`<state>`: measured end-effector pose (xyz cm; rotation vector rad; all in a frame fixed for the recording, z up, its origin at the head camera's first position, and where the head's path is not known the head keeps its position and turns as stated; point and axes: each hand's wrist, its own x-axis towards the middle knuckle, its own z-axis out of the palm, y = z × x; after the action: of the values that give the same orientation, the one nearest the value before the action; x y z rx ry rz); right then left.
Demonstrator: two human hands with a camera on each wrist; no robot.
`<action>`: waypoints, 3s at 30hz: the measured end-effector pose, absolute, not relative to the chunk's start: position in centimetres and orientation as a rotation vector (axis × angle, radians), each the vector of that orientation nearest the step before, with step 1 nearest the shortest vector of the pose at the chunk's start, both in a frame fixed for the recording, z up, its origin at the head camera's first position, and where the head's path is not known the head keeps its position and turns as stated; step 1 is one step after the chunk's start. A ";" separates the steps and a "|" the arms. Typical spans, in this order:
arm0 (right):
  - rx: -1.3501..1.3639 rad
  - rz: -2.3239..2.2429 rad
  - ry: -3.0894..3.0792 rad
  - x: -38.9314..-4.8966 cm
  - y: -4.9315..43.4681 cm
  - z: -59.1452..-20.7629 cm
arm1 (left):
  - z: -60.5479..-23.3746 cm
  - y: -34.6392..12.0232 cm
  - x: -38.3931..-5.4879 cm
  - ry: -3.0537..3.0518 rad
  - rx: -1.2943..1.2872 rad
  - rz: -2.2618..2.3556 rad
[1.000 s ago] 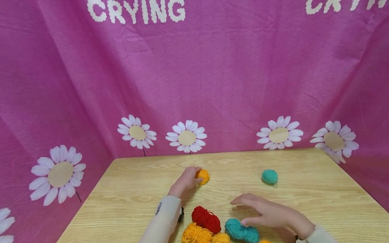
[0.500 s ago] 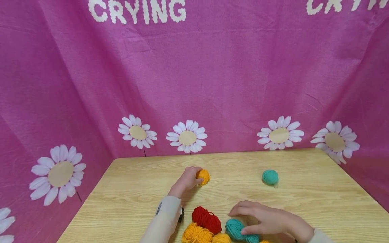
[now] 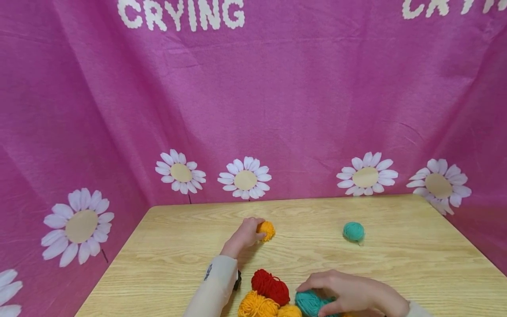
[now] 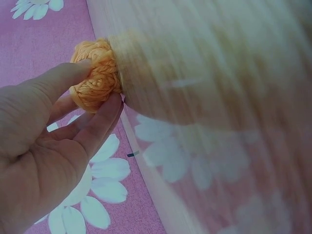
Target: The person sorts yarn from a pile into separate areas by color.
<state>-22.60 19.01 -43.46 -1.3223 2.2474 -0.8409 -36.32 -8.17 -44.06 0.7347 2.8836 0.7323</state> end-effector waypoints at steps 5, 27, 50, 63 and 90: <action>-1.299 -0.841 2.247 -22.3 18.9 -43.4 | -44.1 -8.1 -36.4 2.893 0.745 0.725; -1.383 -0.958 2.203 -22.5 18.7 -43.0 | -44.2 -8.1 -36.4 2.903 0.750 0.704; -1.447 -0.889 2.364 -23.6 19.7 -43.1 | -44.3 -8.1 -36.4 2.904 0.726 0.699; -1.429 -0.886 2.429 -24.3 20.9 -43.4 | -44.3 -8.1 -36.6 2.900 0.712 0.689; -1.397 -0.945 2.537 -26.3 23.9 -43.9 | -44.2 -8.1 -36.5 2.889 0.714 0.711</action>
<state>-26.32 23.91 -43.91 -1.3970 2.5372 -0.9453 -36.49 -8.11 -44.25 0.7137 2.8885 0.7110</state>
